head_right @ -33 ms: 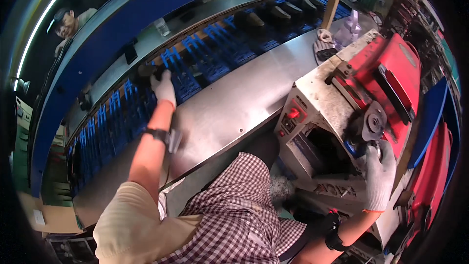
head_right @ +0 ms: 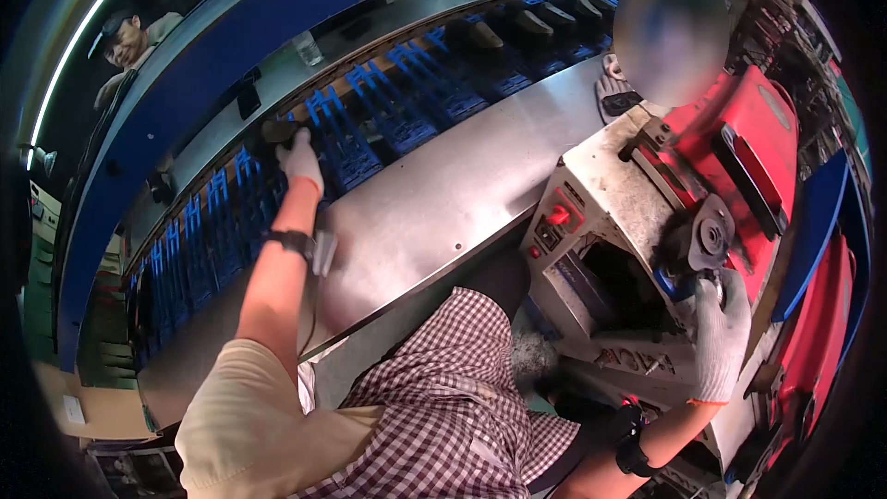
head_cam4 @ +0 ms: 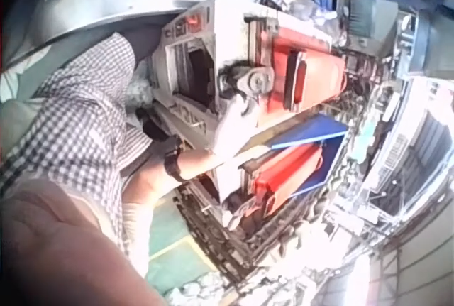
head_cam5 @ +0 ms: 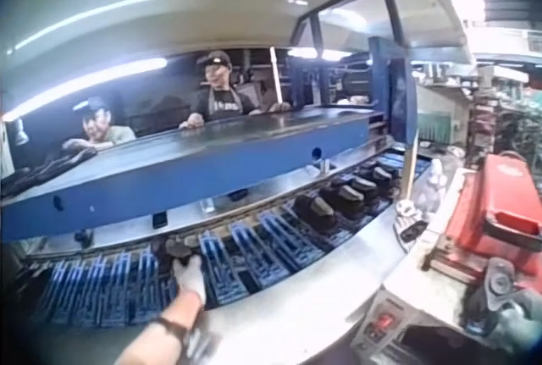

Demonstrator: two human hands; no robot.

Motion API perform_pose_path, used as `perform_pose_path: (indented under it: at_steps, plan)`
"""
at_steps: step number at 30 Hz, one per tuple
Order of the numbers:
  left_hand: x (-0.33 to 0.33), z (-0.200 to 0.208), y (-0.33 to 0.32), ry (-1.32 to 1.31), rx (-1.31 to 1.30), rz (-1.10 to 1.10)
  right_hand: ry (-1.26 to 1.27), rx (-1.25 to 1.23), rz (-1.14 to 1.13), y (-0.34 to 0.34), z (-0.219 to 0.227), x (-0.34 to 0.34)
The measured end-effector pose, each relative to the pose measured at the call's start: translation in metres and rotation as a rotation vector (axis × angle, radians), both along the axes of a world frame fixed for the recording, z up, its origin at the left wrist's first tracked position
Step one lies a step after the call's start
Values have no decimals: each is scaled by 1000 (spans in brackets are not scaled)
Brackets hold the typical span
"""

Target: Insert shoe uppers into a lasting machine and place processed shoes onto a conveyor belt.

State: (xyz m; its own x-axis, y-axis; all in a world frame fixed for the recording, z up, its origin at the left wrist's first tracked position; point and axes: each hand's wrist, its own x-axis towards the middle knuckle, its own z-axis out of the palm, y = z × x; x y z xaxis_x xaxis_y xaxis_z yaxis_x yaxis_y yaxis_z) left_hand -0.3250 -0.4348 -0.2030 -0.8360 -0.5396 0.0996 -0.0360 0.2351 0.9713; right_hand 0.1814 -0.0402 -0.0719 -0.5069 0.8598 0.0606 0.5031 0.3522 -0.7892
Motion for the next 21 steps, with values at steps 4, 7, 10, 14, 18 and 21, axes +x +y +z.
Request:
perform_pose_path:
  at_steps: [4, 7, 10, 14, 18, 21]
  plan:
    - [-65, 5, -49, 259, -8, -43, 41, 119, 13, 0, -3, 5]
    - [-26, 25, 58, 436, 40, -486, -22, 42, -51, -11, 5, -2]
    - [68, 107, 147, 652, -134, -1044, 84, -3, -86, -16, 1, -7]
    - [188, 175, 275, 1200, -199, -1614, 152, 59, -103, -40, 6, -7]
    - [244, 193, 371, 1588, -255, -1663, 406, -57, 76, -96, -7, -39]
    - [258, 194, 405, 1345, -746, -1855, 528, -251, 58, -98, -19, -56]
